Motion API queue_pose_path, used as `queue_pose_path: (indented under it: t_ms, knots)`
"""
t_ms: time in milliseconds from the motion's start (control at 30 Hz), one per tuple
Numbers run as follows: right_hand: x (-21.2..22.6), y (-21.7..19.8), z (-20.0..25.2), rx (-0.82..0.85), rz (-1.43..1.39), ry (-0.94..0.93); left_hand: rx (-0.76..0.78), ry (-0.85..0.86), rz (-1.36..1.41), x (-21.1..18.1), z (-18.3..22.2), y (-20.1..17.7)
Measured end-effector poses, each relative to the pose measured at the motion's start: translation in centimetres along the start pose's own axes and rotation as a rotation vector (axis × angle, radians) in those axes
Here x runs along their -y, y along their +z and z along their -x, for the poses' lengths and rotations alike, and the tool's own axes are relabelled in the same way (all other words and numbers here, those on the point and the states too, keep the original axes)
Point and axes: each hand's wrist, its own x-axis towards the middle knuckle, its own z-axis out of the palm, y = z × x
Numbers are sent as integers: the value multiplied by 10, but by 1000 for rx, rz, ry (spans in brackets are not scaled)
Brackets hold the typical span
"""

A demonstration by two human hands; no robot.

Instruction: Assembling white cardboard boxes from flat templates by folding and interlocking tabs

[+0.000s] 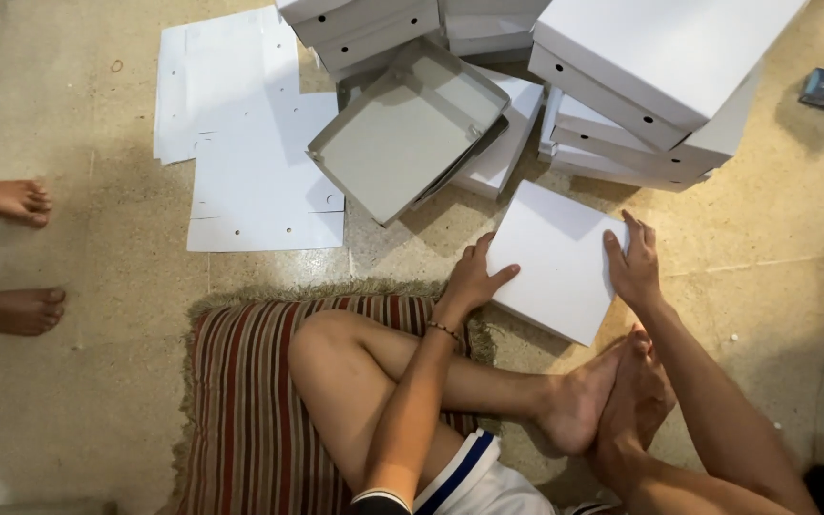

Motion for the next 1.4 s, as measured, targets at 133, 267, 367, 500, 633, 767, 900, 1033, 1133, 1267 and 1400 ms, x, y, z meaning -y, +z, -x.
queue_pose_path:
  t_ms: [133, 267, 367, 500, 633, 767, 900, 1033, 1133, 1267, 1400]
  knots:
    - [0, -4, 3, 41, -27, -20, 97, -88, 82, -9, 2, 0]
    - [4, 0, 14, -116, -119, -48, 65, -127, 248, 31, -19, 11]
    - [-3, 6, 26, -190, -458, 72, 97, -134, 413, 10, -7, 18]
    - [2, -1, 33, -214, -564, 157, 46, -151, 491, -16, 21, 6]
    - [91, -46, 52, -88, -762, 417, 19, -136, 476, -68, 58, -25]
    - [108, -78, 83, 268, -850, 562, 0, -71, 564, -78, 82, -44]
    - [110, -102, 84, 242, -855, 481, 81, 113, 622, -70, 91, -57]
    - [186, -155, 47, 7, -740, 558, 124, 273, 836, -47, 78, -64]
    - [196, -183, -13, -138, -647, 485, -38, 177, 792, -41, 72, -70]
    - [185, -196, -110, -177, -780, 191, -219, -49, 771, -32, 61, -72]
    - [176, -186, -160, -82, -593, 368, -235, -36, 805, -15, 52, -70]
